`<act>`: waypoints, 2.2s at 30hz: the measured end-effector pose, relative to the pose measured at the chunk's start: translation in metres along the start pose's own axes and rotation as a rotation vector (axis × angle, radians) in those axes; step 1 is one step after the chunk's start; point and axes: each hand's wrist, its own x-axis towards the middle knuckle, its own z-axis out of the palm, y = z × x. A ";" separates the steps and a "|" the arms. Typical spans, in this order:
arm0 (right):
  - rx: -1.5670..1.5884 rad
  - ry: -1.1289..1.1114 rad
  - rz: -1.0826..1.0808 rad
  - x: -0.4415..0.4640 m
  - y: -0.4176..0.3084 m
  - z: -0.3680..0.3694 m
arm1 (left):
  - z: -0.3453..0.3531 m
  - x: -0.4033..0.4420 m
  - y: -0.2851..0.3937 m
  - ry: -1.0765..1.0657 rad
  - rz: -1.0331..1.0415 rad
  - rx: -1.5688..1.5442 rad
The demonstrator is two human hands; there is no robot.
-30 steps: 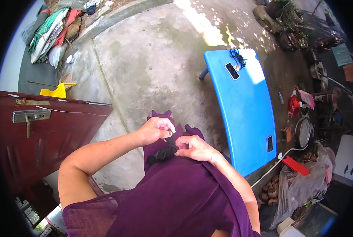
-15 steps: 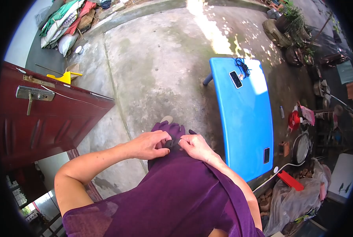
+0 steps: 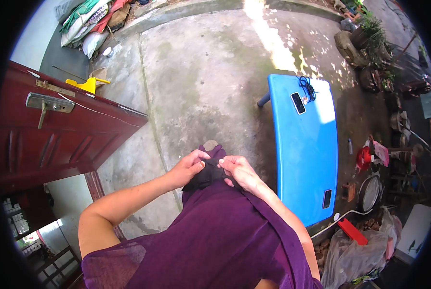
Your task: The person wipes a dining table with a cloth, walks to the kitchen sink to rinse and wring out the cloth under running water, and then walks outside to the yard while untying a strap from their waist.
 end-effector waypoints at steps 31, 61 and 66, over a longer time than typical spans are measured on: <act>0.250 0.217 -0.207 -0.004 -0.008 -0.015 | 0.006 -0.013 0.034 -0.226 -0.025 0.254; -0.716 -0.196 -0.063 -0.023 -0.047 0.024 | 0.004 -0.055 0.047 0.325 0.004 0.904; -0.802 -0.124 -0.112 -0.011 -0.041 0.029 | 0.014 -0.060 0.040 0.436 0.084 0.904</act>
